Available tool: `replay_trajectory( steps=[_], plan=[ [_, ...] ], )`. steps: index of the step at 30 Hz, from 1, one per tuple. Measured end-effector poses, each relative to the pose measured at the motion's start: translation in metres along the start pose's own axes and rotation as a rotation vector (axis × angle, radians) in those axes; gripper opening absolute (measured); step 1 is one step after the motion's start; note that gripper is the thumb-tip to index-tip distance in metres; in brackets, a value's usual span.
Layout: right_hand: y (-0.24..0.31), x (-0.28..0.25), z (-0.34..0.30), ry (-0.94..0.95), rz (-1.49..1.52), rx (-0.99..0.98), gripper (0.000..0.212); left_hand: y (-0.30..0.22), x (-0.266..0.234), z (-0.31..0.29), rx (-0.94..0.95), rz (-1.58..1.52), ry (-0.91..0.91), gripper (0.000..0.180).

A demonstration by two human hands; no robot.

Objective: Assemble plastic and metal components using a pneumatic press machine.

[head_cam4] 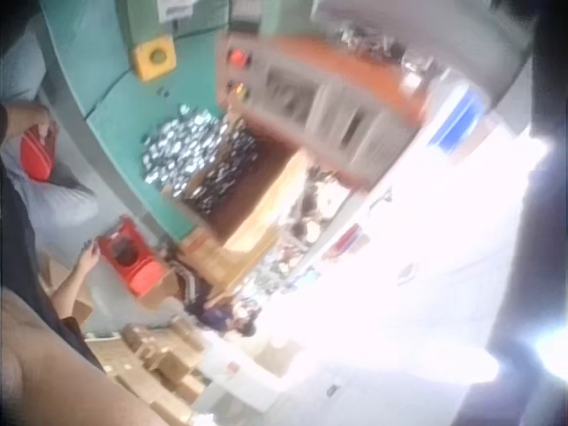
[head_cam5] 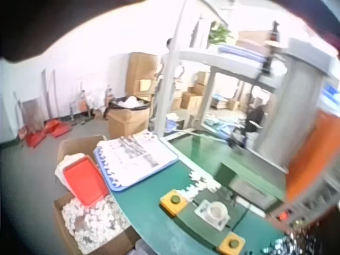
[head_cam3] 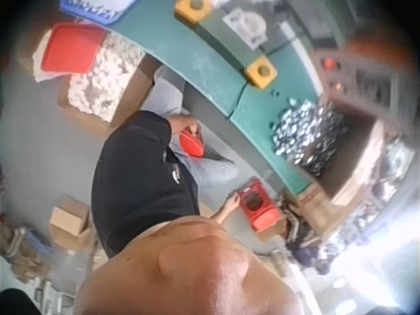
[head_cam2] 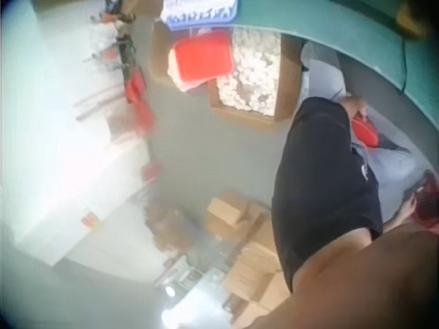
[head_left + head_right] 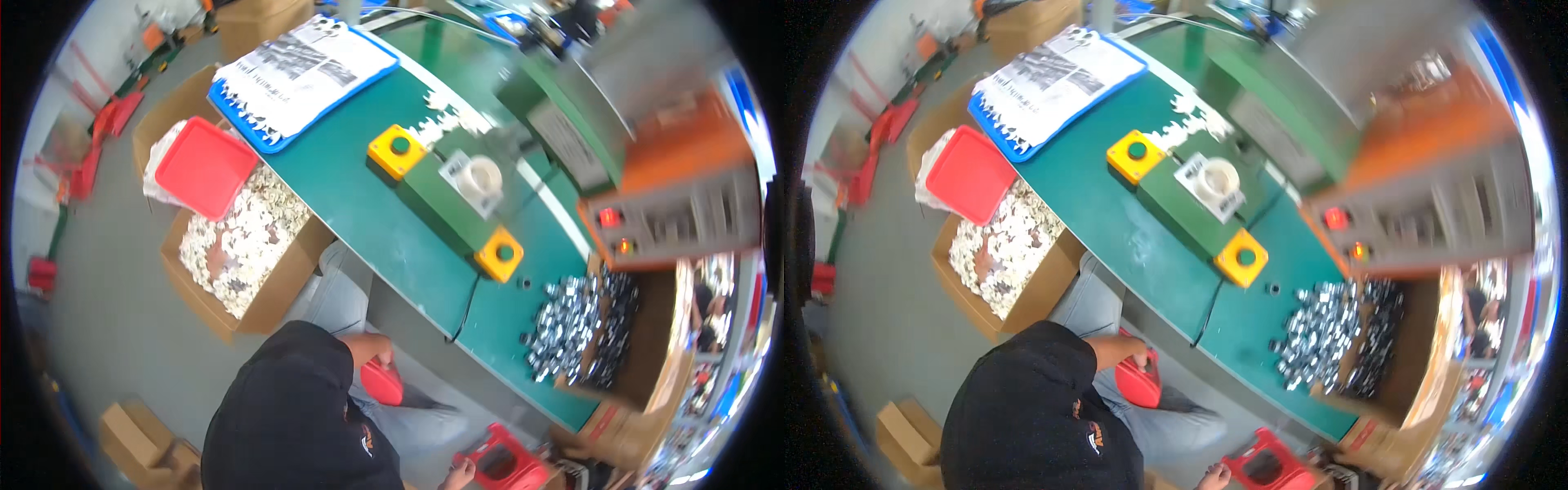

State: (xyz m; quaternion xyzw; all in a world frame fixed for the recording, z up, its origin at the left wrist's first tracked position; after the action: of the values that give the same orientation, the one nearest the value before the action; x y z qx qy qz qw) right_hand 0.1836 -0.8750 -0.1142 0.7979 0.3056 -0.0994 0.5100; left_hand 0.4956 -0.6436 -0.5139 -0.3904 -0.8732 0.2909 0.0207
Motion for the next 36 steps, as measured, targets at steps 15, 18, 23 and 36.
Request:
replay_trajectory(
  steps=[15, 18, 23, 36],
  plan=[
    [0.202, 0.201, -0.123, 0.172, -0.161, -0.591, 0.018, -0.026, -0.114, -0.11, 0.137, -0.072, -0.63, 0.061],
    [0.262, 0.27, -0.17, 0.276, -0.492, -0.89, 0.016, -0.007, -0.214, -0.145, 0.162, -0.133, -0.689, 0.062],
    [0.338, 0.274, -0.189, 0.216, -0.219, -1.031, 0.021, -0.058, -0.183, -0.285, 0.181, -0.073, -1.054, 0.057],
    [0.317, 0.387, -0.239, 0.718, 0.02, -0.89, 0.022, 0.169, -0.042, -0.559, -0.151, -1.048, -1.683, 0.022]
  ],
)
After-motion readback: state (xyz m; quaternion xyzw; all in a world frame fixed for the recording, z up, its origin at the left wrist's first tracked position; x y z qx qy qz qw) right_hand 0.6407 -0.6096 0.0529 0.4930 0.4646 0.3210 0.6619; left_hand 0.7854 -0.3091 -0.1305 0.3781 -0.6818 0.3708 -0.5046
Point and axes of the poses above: each hand's wrist, its own z-axis towards the middle knuckle, its own x-axis out of the palm, y = z × x, the point moved 10 cm from there along z, towards the middle knuckle, and after that the axes turned 13 degrees about z, right-handed, at the moved point
